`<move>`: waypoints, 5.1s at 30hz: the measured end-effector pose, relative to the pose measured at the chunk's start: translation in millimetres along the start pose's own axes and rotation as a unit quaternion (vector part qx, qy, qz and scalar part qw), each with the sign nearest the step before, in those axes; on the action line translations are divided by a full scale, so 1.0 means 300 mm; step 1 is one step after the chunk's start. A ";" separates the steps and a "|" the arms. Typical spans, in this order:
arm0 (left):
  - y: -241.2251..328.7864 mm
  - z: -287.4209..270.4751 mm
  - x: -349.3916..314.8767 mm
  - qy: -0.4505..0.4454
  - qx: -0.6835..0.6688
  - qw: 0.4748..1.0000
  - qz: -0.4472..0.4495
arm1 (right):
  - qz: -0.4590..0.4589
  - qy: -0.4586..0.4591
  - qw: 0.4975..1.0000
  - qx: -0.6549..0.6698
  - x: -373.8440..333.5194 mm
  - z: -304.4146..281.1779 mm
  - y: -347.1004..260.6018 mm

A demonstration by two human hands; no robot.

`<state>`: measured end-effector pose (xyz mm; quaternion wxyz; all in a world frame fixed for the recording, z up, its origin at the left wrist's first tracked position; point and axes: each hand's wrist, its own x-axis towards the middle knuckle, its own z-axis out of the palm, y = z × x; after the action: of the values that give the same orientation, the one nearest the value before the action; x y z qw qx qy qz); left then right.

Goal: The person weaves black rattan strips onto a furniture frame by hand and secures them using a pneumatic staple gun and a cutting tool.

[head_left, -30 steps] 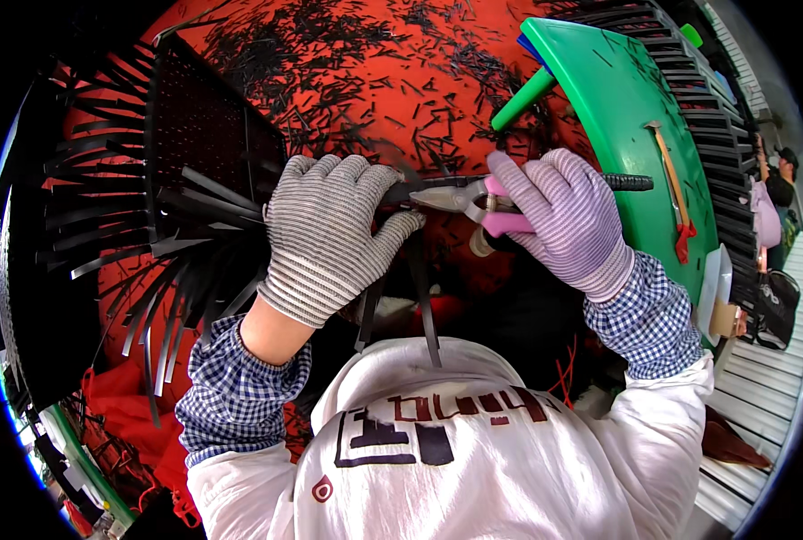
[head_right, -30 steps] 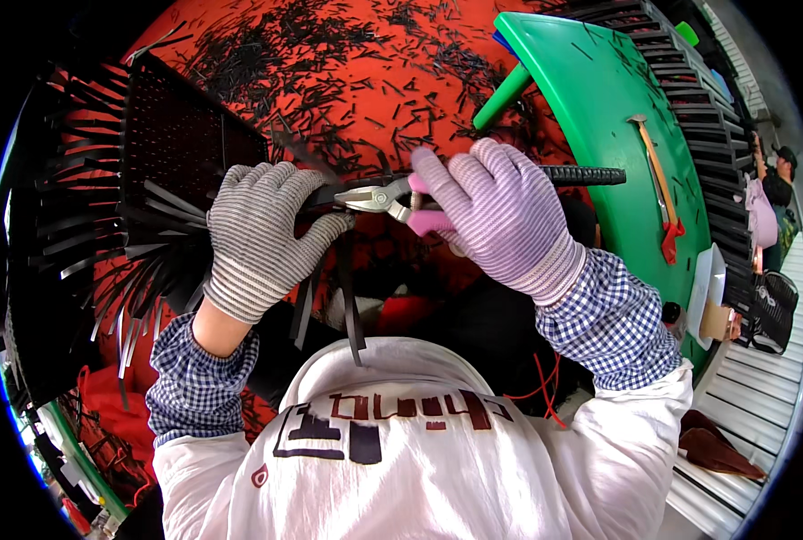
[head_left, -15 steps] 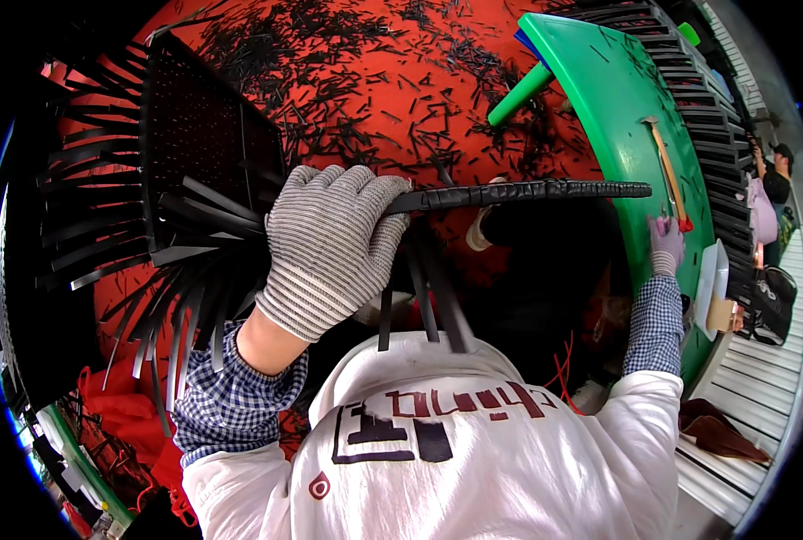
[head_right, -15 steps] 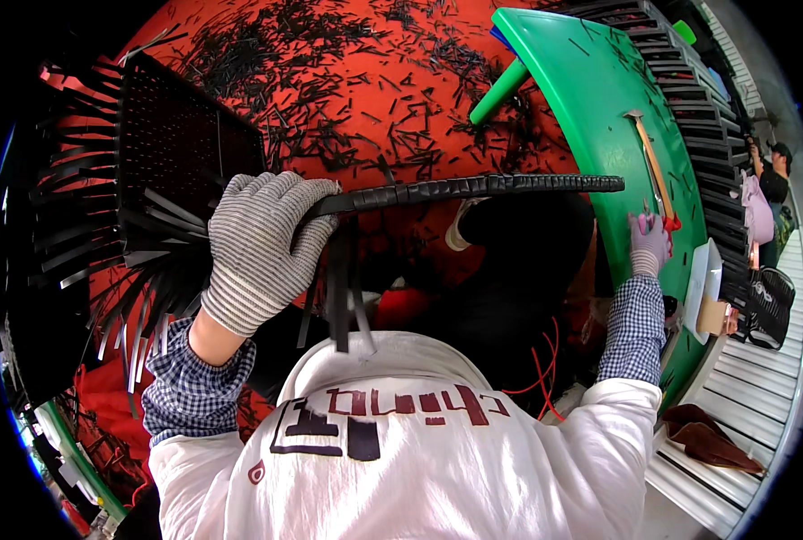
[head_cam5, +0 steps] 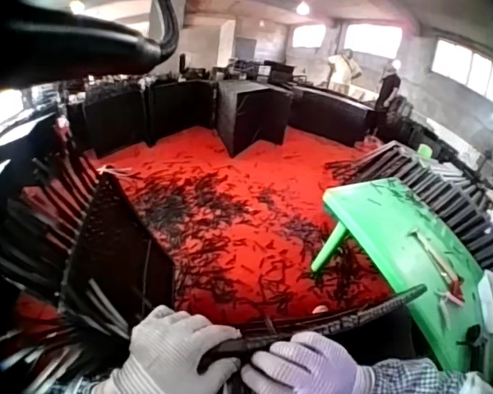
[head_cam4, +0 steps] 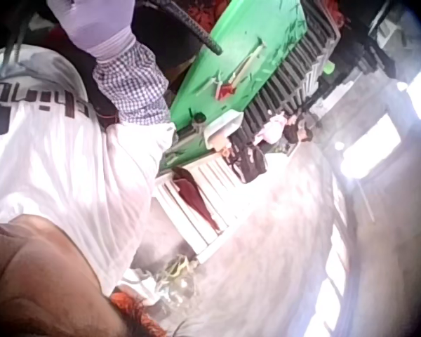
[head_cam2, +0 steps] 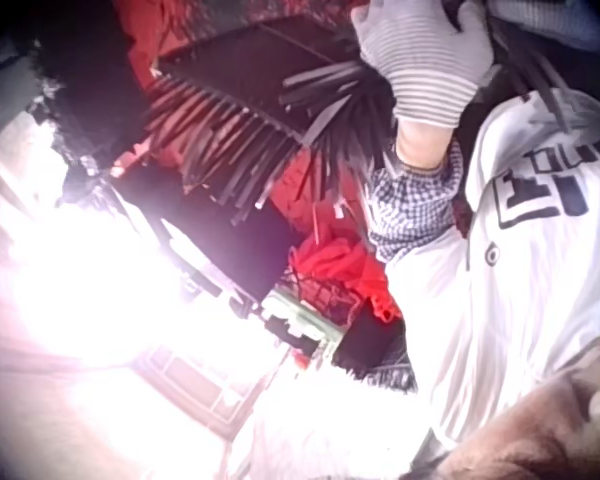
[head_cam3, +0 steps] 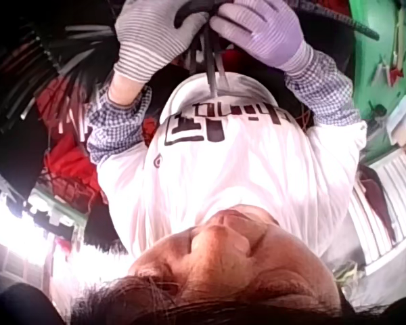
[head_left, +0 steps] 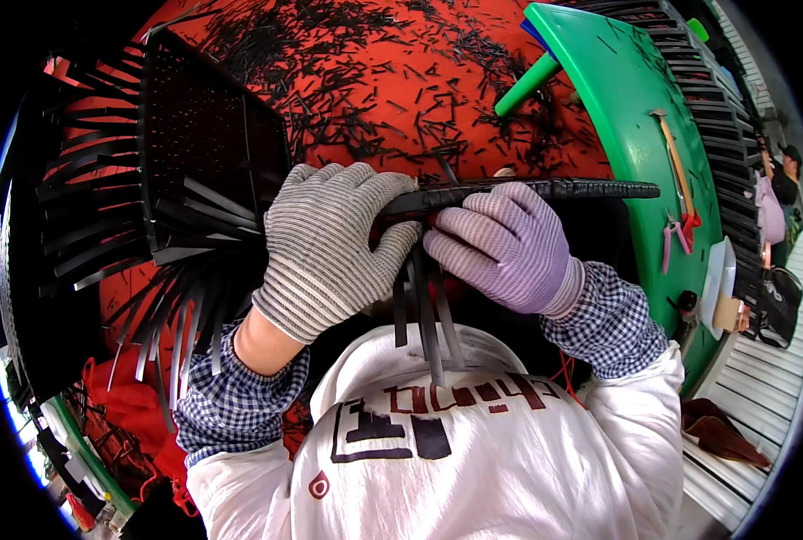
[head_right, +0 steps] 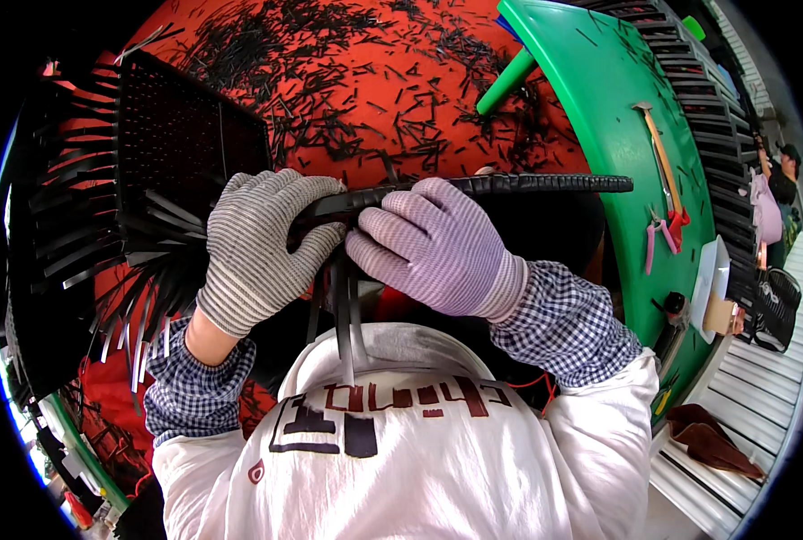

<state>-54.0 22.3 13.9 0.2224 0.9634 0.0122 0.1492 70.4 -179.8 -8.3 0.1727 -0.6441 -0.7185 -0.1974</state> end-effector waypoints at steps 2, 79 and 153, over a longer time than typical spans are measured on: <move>-0.001 0.006 -0.006 0.009 -0.006 1.000 0.006 | 0.002 -0.002 1.000 0.020 0.013 0.004 -0.003; -0.015 0.021 0.032 -0.293 -0.313 0.893 -0.138 | -0.035 0.123 0.991 0.044 -0.060 0.121 -0.012; 0.142 -0.008 -0.047 -0.127 -0.045 0.990 -0.045 | 0.027 0.121 0.951 0.282 -0.108 0.031 -0.078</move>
<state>-70.1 -16.4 30.6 0.2715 0.9621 0.0210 0.0157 50.7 -204.9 -34.1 0.4385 -0.5594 -0.7010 -0.0586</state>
